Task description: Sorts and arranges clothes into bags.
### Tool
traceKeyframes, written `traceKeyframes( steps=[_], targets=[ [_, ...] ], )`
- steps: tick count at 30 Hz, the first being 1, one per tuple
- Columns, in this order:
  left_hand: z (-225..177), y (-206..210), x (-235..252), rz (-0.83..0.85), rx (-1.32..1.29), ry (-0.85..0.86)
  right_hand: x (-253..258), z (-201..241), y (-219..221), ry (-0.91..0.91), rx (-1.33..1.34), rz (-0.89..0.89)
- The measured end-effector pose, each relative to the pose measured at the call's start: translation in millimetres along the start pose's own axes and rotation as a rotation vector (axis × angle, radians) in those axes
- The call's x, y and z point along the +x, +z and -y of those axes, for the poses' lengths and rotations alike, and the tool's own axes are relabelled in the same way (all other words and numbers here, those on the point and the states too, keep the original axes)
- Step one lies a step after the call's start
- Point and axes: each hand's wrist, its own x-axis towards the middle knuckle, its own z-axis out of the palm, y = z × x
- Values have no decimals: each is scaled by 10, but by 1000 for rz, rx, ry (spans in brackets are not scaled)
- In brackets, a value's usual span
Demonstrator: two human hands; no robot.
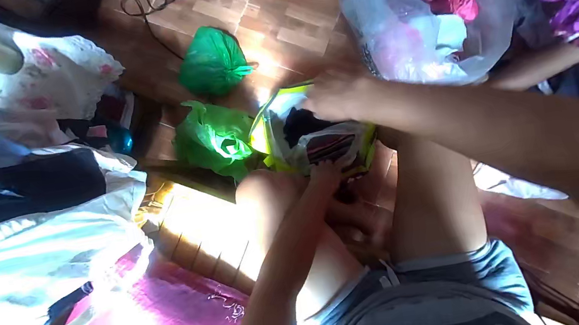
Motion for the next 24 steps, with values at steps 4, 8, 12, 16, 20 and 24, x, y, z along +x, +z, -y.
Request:
traceKeyframes(
  steps=[4,8,12,16,20,24],
  targets=[
    [62,-88,-95,69,11,-20,1025,-878,1667,64,84,319],
    [105,-122,-127,102,-13,-44,1143,-914,2211,123,197,446],
    [39,-143,-149,117,-10,-92,1435,-839,2441,93,231,422],
    [9,-113,-214,141,-41,-95,1747,-852,2715,66,268,351],
    [63,-65,-198,142,-53,-71,1905,-837,2934,73,285,357],
    [65,-89,-166,169,-91,-59,1964,-875,3080,126,311,321]
  ],
)
